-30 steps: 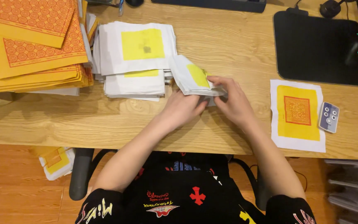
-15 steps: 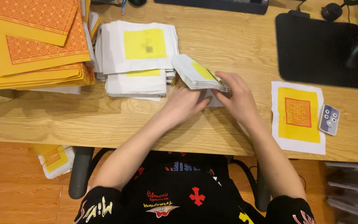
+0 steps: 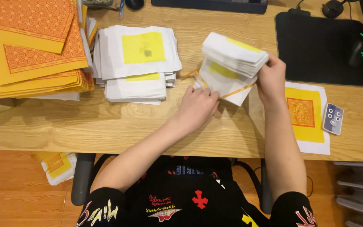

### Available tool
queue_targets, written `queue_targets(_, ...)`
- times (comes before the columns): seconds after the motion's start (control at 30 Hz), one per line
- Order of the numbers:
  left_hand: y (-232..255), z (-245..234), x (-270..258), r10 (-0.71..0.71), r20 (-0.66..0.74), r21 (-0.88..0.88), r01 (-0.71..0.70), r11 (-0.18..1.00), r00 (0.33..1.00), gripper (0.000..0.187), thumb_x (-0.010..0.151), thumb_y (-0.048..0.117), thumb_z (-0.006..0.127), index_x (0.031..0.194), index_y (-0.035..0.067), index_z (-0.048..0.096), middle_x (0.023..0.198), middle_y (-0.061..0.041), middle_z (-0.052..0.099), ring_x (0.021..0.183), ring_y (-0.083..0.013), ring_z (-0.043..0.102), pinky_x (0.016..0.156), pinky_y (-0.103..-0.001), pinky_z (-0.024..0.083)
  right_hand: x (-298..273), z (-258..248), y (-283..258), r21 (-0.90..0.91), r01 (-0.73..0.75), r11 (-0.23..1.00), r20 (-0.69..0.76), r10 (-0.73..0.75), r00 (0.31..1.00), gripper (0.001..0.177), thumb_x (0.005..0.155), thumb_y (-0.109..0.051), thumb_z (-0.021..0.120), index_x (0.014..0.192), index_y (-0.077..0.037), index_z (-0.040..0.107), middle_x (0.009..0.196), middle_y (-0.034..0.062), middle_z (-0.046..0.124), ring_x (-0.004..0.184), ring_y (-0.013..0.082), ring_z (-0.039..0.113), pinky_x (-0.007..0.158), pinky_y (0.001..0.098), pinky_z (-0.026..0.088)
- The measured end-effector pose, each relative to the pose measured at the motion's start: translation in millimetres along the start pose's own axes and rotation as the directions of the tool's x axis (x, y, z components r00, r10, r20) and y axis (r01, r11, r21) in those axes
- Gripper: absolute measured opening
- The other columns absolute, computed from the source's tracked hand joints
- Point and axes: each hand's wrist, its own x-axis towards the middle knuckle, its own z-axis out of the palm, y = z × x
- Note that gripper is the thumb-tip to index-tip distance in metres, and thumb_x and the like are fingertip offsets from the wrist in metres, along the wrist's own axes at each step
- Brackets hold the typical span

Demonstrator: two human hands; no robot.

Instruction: Sorting and bundling stacks of paper using rubber bands on a desk.

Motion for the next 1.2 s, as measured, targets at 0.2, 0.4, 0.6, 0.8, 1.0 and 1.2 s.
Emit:
queue_targets(0.2,9.2,-24.7,-43.0,0.166,-0.036,-0.071,-0.169,0.983,0.985,0.014,0.09,0.024,0.057,0.081,0.015,0.062,0.074,-0.007,0.06,0.073,-0.0271,0.064,0.067,-0.037,0.043,14.6,-30.1,17.2,0.221,-0.089,0.971,-0.053,0.103,0.993,0.03,0.089,0.001,0.057,0.116,-0.006,0.067,0.103,0.0109,0.072,0.092,0.0189,0.073,0.083,0.0419,0.063)
queue_targets(0.4,2.8,-127.2,-75.7,0.18,0.112,-0.313,-0.137,0.94,0.977,0.011,0.093,0.017,0.058,0.086,0.011,0.064,0.077,-0.01,0.061,0.077,-0.031,0.064,0.067,-0.036,0.046,11.1,-25.5,18.7,0.2,-0.121,0.972,-0.001,0.123,0.992,0.03,0.088,0.0,0.058,0.116,-0.006,0.067,0.103,0.0111,0.071,0.092,0.0198,0.073,0.084,0.0414,0.063)
queue_targets(0.6,-32.9,-244.3,-115.0,0.118,0.273,-0.796,0.155,0.585,0.955,0.015,0.094,0.01,0.057,0.091,0.001,0.069,0.074,-0.018,0.062,0.073,-0.04,0.066,0.066,-0.045,0.054,9.5,49.9,35.3,0.213,-0.194,0.958,0.172,0.158,0.972,0.031,0.087,-0.002,0.058,0.116,-0.005,0.067,0.103,0.0114,0.071,0.092,0.0207,0.072,0.084,0.0409,0.062)
queue_targets(0.8,-153.2,-296.4,-271.5,-0.127,0.105,-0.948,0.138,0.287,0.986,0.033,0.095,0.024,0.057,0.071,0.003,0.066,0.056,-0.003,0.054,0.051,-0.0181,0.047,0.058,-0.036,0.039,-4.1,123.3,52.4,0.188,-0.255,0.948,0.376,0.17,0.911,0.031,0.086,-0.003,0.059,0.116,-0.005,0.067,0.103,0.0116,0.07,0.091,0.0216,0.072,0.084,0.0404,0.062)
queue_targets(1.0,-234.0,-254.5,-430.8,-0.87,0.474,0.068,0.99,-0.122,-0.14,0.033,0.09,0.025,0.056,0.1,0.01,0.084,0.079,-0.01,0.057,0.065,-0.0229,0.045,0.06,-0.035,0.039,-13.1,121.7,39.2,0.183,-0.264,0.947,0.387,0.178,0.905,0.032,0.084,-0.005,0.06,0.116,-0.004,0.067,0.103,0.0118,0.069,0.091,0.0225,0.071,0.085,0.0399,0.061)
queue_targets(1.2,-183.4,-244.3,-327.8,-0.731,0.671,0.207,0.978,0.024,-0.124,0.042,0.092,0.034,0.055,0.09,-0.002,0.075,0.095,-0.011,0.08,0.075,-0.0249,0.072,0.069,-0.033,0.055,-30.1,91.8,32.7,0.121,-0.262,0.958,0.369,0.201,0.907,0.033,0.083,-0.006,0.06,0.116,-0.004,0.067,0.103,0.0121,0.068,0.091,0.0234,0.071,0.085,0.0394,0.061)
